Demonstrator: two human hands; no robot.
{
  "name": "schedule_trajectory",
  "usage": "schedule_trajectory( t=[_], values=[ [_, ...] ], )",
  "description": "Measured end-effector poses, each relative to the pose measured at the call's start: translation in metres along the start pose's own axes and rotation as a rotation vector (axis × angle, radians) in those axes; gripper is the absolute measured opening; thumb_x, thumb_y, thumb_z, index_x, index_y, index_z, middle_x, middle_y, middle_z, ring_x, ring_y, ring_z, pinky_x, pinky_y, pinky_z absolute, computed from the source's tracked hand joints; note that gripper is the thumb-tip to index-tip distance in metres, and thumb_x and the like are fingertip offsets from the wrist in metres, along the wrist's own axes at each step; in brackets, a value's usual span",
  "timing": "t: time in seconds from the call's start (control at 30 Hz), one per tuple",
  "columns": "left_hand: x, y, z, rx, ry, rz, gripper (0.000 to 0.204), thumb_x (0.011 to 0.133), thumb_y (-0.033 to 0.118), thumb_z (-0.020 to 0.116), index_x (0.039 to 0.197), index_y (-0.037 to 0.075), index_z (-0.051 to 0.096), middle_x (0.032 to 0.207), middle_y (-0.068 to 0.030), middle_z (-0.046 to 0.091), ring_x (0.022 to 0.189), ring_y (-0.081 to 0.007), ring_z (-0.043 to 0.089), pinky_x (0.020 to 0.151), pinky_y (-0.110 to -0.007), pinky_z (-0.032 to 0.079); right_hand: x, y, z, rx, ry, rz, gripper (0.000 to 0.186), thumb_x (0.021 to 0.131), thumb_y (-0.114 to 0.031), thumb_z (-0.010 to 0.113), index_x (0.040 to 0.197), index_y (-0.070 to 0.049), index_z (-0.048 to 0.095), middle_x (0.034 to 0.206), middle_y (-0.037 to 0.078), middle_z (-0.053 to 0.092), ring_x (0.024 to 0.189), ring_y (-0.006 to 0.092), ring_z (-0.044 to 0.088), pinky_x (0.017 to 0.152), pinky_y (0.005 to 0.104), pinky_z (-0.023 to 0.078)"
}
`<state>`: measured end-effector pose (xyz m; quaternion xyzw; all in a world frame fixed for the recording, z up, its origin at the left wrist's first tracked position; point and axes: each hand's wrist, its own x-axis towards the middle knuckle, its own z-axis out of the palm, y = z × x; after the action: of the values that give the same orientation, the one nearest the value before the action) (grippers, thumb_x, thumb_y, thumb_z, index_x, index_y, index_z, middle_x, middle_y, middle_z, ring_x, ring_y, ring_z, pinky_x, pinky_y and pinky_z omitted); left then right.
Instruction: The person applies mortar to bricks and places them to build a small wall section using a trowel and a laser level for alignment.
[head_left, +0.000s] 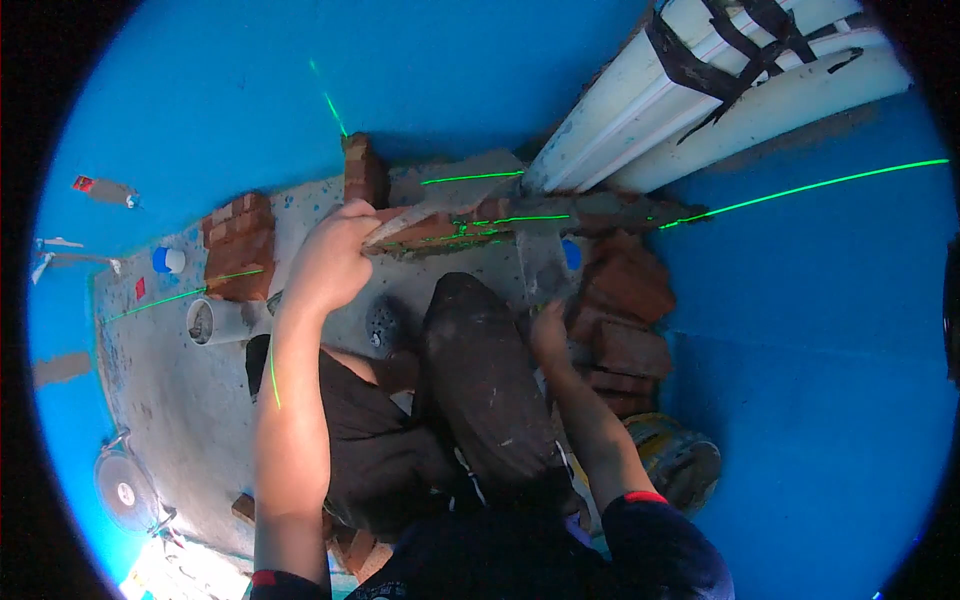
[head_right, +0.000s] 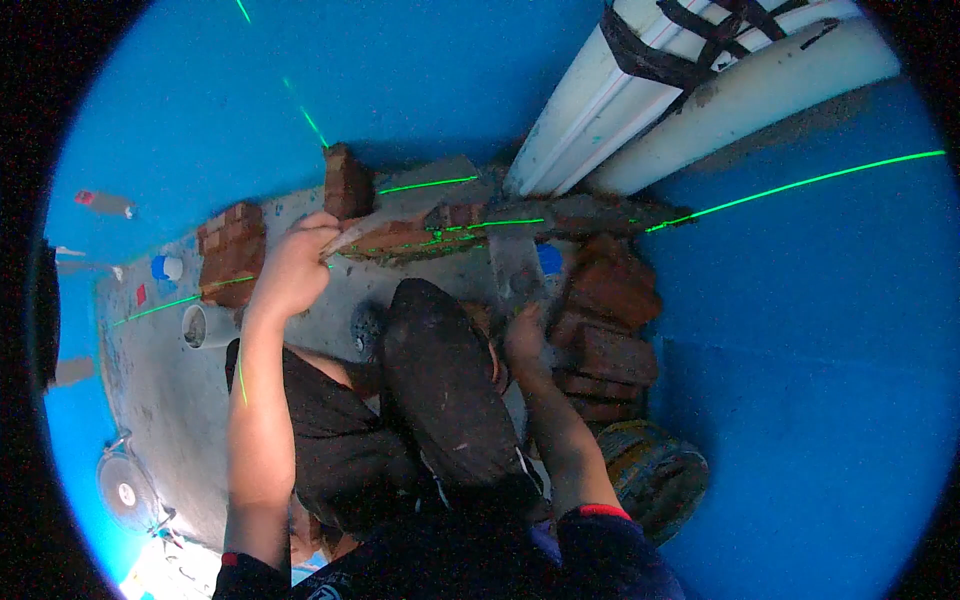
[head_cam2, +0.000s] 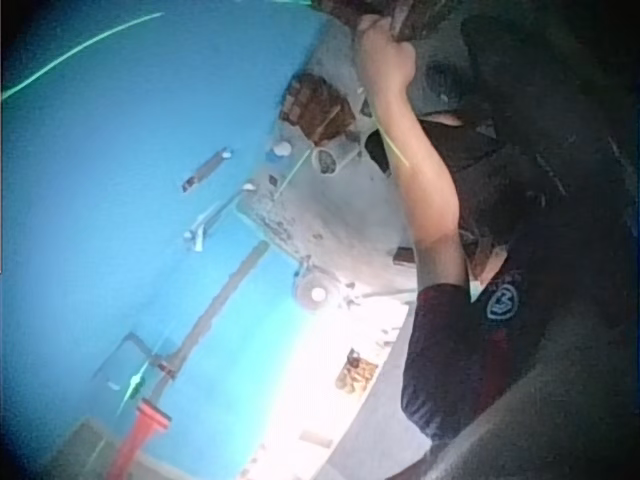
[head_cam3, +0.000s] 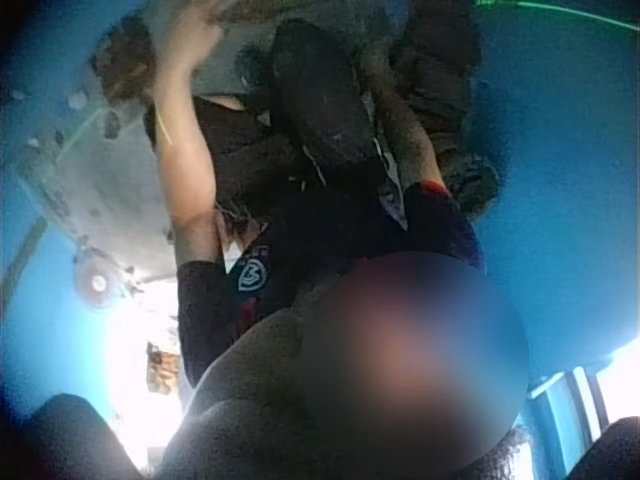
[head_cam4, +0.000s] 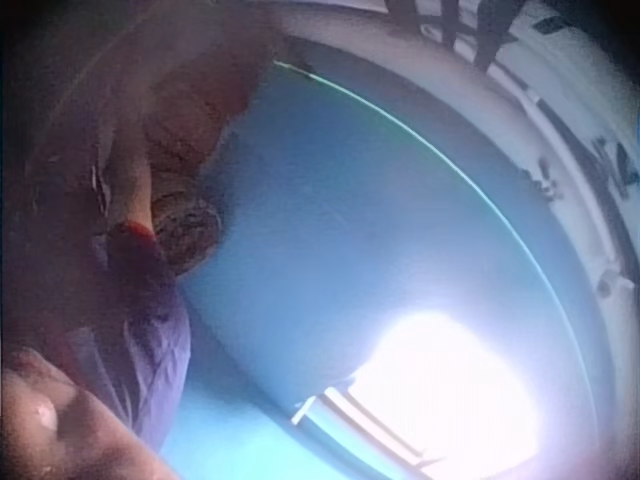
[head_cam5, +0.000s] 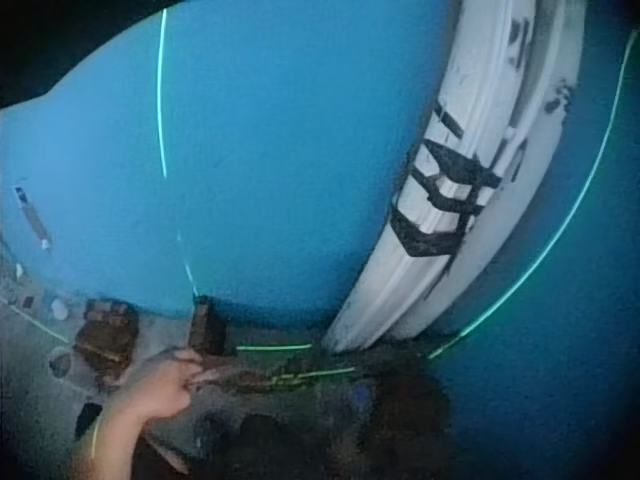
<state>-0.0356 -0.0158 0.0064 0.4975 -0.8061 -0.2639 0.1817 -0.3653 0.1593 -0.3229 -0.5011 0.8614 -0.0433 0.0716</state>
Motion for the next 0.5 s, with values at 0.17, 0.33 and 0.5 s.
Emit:
schedule_trajectory(
  t=[0.17,0.33,0.5],
  values=[
    [-0.007,-0.002,-0.008,0.062,-0.022,-0.033,0.027,0.068,-0.007,0.048,0.088,0.0,0.064,0.101,-0.0138,0.058,0.1,-0.0354,0.054,0.085,-0.042,0.044,-0.02,-0.02,-0.037,0.018,-0.199,-0.142,0.047,0.09,-0.009,0.048,0.132,0.009,0.038,0.131,0.027,0.046,0.108,0.0376,0.056,0.092,0.0393,0.046],
    [-0.008,0.001,-0.009,0.04,-0.05,-0.068,0.031,0.066,-0.012,0.045,0.092,-0.005,0.061,0.107,-0.0159,0.057,0.104,-0.0378,0.052,0.088,-0.041,0.043,-0.036,0.001,-0.035,-0.427,-0.13,-0.293,0.044,0.092,-0.017,0.051,0.129,0.006,0.05,0.132,0.022,0.051,0.119,0.0311,0.05,0.103,0.0402,0.035],
    [-0.004,0.0,-0.005,0.039,-0.022,-0.053,0.028,0.068,-0.008,0.047,0.089,-0.001,0.064,0.101,-0.0132,0.058,0.101,-0.0354,0.054,0.086,-0.041,0.044,-0.02,0.016,-0.024,-0.546,-0.139,-0.216,0.045,0.092,-0.019,0.052,0.129,0.006,0.049,0.131,0.022,0.05,0.12,0.0326,0.047,0.102,0.0439,0.033]
  ],
)
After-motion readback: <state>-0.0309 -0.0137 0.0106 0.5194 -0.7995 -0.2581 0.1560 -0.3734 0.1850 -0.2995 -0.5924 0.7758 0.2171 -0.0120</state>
